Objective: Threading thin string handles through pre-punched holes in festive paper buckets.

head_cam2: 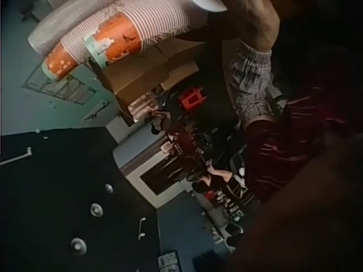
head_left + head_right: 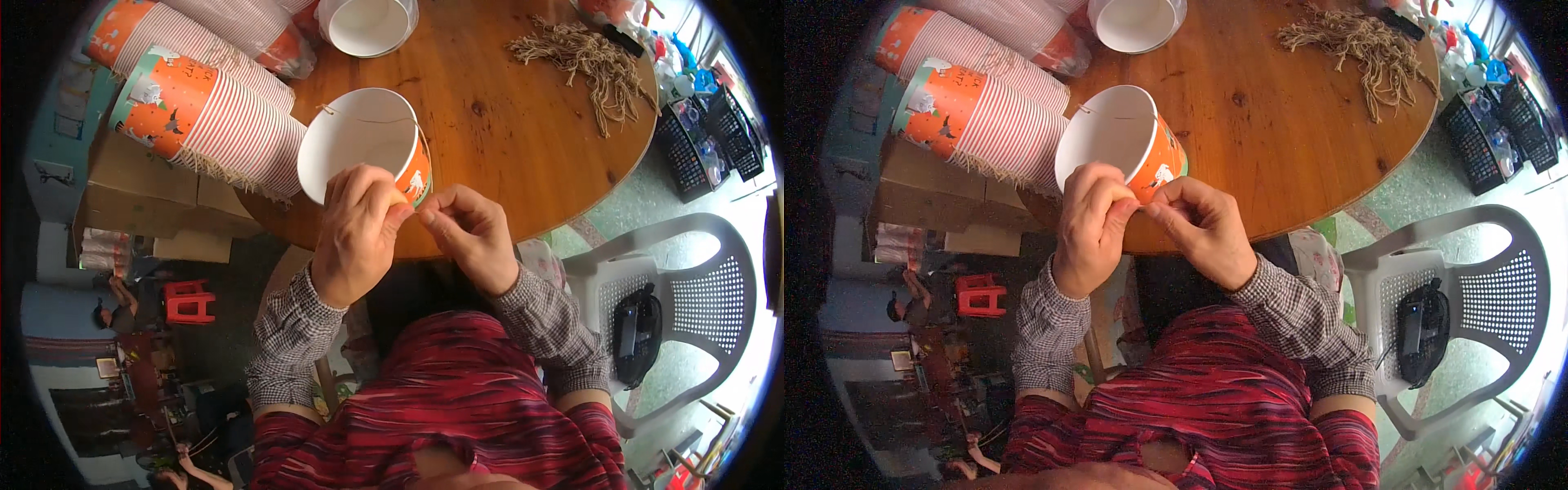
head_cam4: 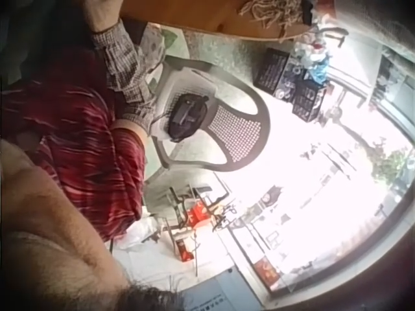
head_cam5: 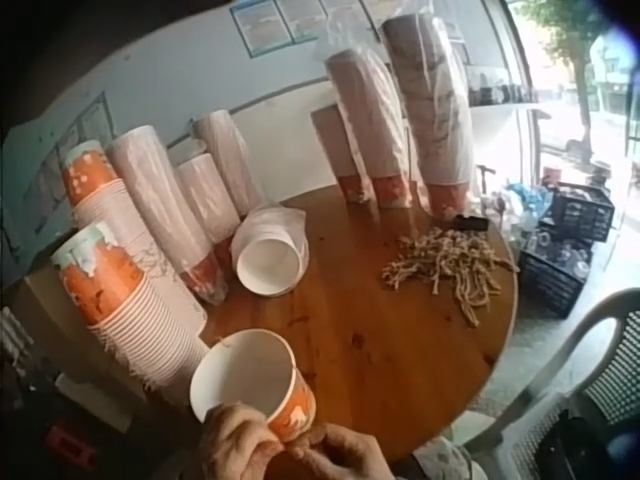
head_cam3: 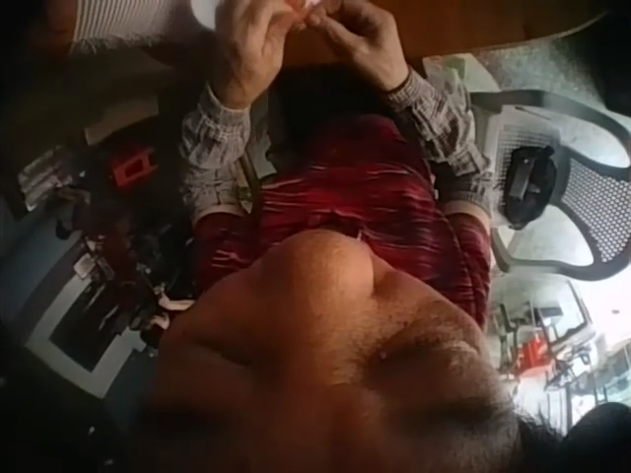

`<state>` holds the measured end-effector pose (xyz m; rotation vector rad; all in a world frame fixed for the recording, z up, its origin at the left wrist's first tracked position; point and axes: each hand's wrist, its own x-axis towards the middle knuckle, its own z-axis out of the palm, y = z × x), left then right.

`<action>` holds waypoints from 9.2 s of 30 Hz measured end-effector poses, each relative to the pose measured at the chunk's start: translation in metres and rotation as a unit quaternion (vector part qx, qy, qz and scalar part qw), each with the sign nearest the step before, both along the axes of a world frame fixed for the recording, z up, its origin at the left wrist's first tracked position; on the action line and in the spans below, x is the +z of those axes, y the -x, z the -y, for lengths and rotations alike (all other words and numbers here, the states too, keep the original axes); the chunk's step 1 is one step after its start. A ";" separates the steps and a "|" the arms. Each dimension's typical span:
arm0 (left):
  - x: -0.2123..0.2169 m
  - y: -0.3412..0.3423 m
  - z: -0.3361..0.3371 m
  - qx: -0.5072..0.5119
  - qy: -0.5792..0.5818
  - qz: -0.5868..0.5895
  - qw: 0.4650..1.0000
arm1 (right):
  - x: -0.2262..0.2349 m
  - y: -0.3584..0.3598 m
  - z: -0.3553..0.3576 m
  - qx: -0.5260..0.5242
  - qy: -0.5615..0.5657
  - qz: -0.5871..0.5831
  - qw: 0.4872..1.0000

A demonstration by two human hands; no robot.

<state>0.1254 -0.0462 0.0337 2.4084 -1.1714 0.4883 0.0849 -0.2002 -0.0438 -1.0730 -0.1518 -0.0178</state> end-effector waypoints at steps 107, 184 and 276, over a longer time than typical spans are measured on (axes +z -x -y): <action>-0.024 0.076 -0.042 0.016 0.300 -0.094 0.949 | 0.068 0.029 -0.031 -0.078 0.361 0.170 0.914; -0.066 0.168 -0.051 -0.052 0.388 -0.360 0.847 | -0.001 0.144 -0.024 0.017 0.171 0.128 0.977; -0.055 0.155 -0.059 -0.042 0.402 -0.547 0.734 | -0.013 0.140 -0.038 -0.069 0.224 0.231 0.945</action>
